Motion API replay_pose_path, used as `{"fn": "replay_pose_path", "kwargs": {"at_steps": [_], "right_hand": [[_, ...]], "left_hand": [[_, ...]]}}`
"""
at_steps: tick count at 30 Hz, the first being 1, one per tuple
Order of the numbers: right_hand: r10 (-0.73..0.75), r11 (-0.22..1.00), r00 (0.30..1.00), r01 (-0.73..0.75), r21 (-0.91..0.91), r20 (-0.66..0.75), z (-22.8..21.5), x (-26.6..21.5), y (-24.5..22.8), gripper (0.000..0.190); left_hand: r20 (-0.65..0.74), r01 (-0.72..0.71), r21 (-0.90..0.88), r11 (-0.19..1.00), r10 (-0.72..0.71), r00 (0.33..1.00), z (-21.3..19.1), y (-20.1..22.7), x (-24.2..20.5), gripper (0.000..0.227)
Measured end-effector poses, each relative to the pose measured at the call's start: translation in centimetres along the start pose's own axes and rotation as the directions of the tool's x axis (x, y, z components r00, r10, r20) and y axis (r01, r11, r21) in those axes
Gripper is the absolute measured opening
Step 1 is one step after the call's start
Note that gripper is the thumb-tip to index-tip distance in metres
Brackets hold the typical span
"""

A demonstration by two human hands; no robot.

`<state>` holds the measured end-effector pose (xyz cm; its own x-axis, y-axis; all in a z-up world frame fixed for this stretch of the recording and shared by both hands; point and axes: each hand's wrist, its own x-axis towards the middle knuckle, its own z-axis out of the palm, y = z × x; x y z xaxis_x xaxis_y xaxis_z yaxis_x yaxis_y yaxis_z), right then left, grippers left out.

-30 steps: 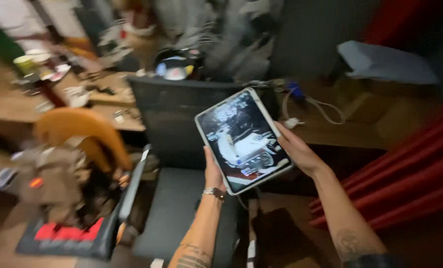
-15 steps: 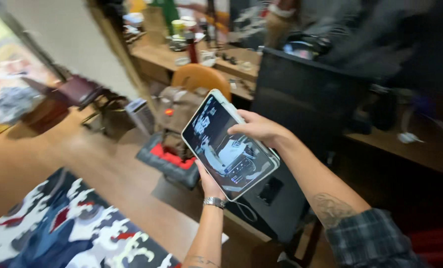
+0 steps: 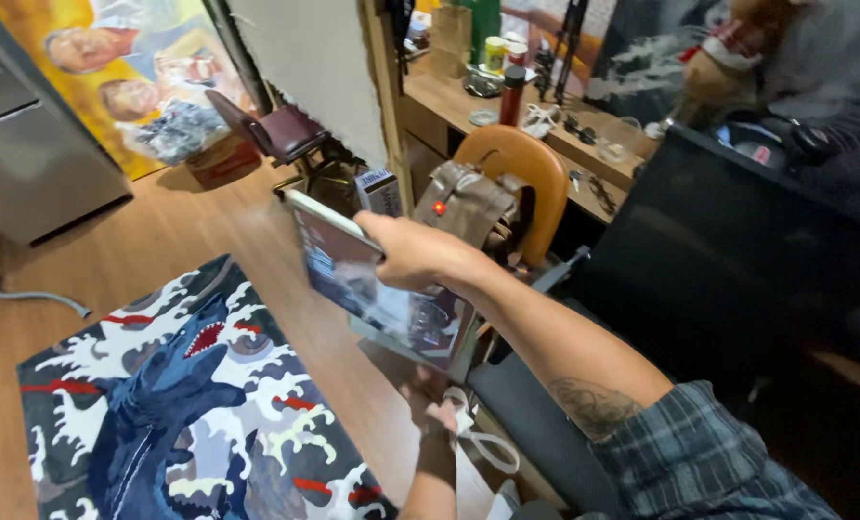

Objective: The person packs a tablet, charging cables, a water bottle wrapped in a white cloth, and a smaller pouch into a backpack before closing it and picking it up.

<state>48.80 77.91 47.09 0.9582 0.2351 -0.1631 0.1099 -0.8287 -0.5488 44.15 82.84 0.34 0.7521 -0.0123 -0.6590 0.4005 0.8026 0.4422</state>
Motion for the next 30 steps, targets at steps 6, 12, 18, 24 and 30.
{"fn": "replay_pose_path", "kwargs": {"at_steps": [6, 12, 18, 24, 30], "right_hand": [[-0.232, 0.934, 0.973, 0.225, 0.278, -0.011, -7.9, -0.5, 1.4, 0.055], [-0.055, 0.644, 0.946, 0.279, 0.712, -0.320, -11.7, -0.4, 8.7, 0.052], [0.098, 0.649, 0.972, 0.101, 0.754, -0.214, -11.2, 3.5, 18.8, 0.057], [0.173, 0.650, 0.980, -0.039, 0.759, -0.098, -8.8, 6.5, 24.4, 0.067], [0.285, 0.561, 0.957, -0.218, 0.799, 0.060, -9.6, 7.3, 17.5, 0.076]], "left_hand": [[0.056, 0.151, 0.202, 0.968, -0.165, 0.985, 9.7, 0.4, -5.6, 0.067], [0.402, -0.716, 0.693, 0.086, 0.778, 0.483, 20.9, 2.4, -0.3, 0.047], [0.291, -0.604, 0.713, 0.357, 0.633, 0.717, 25.3, 5.4, -2.3, 0.063], [0.184, -0.419, 0.692, 0.588, 0.418, 0.890, 26.2, 8.3, -2.4, 0.078], [0.126, -0.191, 0.642, 0.742, 0.143, 0.982, 26.1, 13.0, -1.2, 0.093]]}}
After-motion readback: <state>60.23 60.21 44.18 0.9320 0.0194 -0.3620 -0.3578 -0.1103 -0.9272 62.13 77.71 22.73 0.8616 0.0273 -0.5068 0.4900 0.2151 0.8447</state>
